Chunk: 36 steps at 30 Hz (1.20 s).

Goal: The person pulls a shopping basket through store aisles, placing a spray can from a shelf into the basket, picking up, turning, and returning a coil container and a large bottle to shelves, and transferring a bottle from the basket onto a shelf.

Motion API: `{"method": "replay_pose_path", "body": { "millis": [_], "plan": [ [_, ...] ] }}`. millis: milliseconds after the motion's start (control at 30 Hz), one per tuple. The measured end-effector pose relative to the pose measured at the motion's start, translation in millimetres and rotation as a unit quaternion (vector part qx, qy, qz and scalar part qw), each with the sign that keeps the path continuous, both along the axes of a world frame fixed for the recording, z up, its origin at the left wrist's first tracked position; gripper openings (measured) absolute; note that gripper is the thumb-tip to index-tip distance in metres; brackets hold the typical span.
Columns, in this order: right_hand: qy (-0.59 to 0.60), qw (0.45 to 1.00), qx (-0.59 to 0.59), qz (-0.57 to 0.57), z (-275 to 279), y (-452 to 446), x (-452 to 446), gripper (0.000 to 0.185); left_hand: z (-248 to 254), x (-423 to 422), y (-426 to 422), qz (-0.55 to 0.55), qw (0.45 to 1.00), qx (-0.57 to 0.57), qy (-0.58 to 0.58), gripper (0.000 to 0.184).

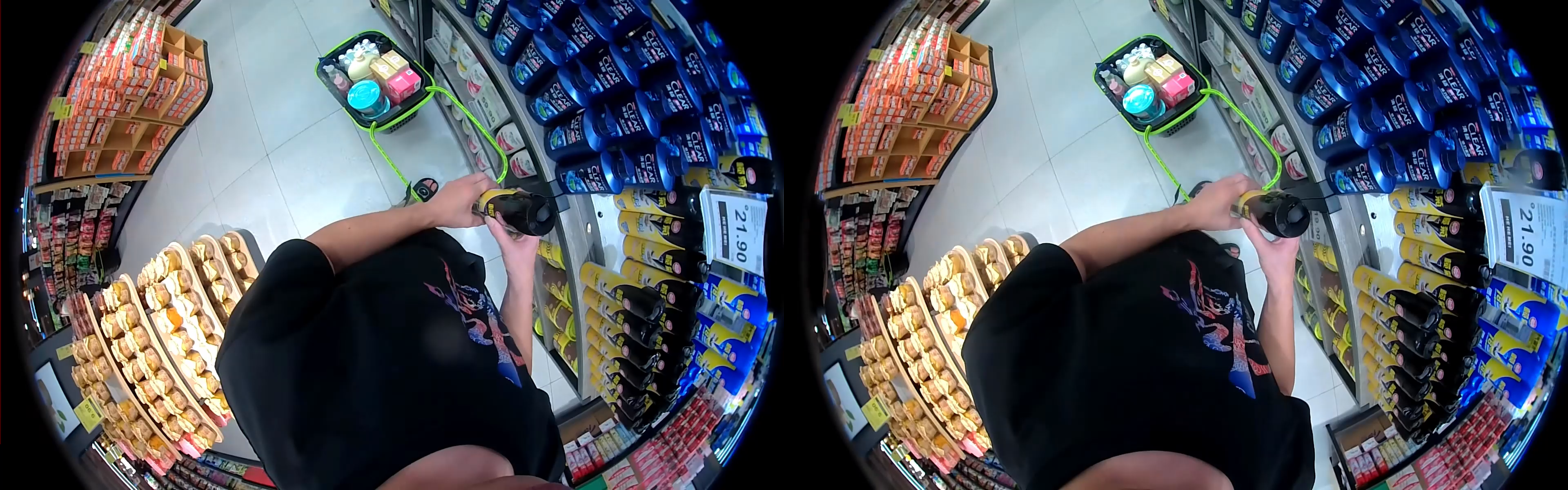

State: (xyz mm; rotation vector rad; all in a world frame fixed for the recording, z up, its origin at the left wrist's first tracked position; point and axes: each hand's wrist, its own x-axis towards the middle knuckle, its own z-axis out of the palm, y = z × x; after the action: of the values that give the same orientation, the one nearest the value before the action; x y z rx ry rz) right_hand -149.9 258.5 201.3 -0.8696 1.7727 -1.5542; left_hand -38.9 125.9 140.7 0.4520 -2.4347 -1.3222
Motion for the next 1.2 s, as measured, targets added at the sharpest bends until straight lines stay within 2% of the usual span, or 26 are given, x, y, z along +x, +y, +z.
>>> {"method": "replay_pose_path", "body": {
  "millis": [300, 367, 467, 700, 800, 833, 1000, 1033, 1133, 1167, 1200],
  "plan": [
    [-0.024, 0.997, 0.036, -0.068, -11, -14, 6, 0.051, -3, -9, -26, -0.046, 0.998, 0.038, 0.033, 0.056],
    [0.016, 0.994, 0.065, -0.085, -14, -21, 7, 0.049, -4, -11, -35, -0.053, 0.997, 0.046, 0.015, 0.057],
    [-0.014, 0.991, 0.077, -0.109, -8, -40, 11, 0.046, -8, -14, -53, -0.069, 0.996, 0.043, 0.026, 0.058],
    [0.013, 0.985, 0.100, -0.137, -12, -84, 14, 0.047, -16, -21, -98, -0.094, 0.992, 0.079, 0.034, 0.057],
    [-0.014, 0.984, 0.095, -0.150, 0, -94, 25, 0.062, -25, -26, -106, -0.122, 0.988, 0.076, 0.064, 0.061],
    [-0.008, 0.981, 0.086, -0.171, 4, -96, 30, 0.061, -17, -27, -111, -0.144, 0.985, 0.082, 0.050, 0.061],
    [0.005, 0.969, 0.101, -0.225, 10, -76, 30, 0.057, -18, -47, -92, -0.165, 0.979, 0.093, 0.081, 0.059],
    [0.013, 0.970, 0.093, -0.225, 15, -72, 27, 0.055, -13, -54, -87, -0.204, 0.970, 0.095, 0.091, 0.059],
    [0.162, 0.936, 0.121, -0.287, 15, -50, 23, 0.052, 8, -73, -70, -0.201, 0.970, 0.110, 0.084, 0.060],
    [0.167, 0.928, 0.120, -0.310, 20, -46, 24, 0.052, 13, -83, -63, -0.225, 0.964, 0.108, 0.090, 0.060],
    [0.119, 0.920, 0.070, -0.367, 29, -44, 26, 0.053, 17, -94, -56, -0.229, 0.962, 0.100, 0.111, 0.060]
  ]
}}
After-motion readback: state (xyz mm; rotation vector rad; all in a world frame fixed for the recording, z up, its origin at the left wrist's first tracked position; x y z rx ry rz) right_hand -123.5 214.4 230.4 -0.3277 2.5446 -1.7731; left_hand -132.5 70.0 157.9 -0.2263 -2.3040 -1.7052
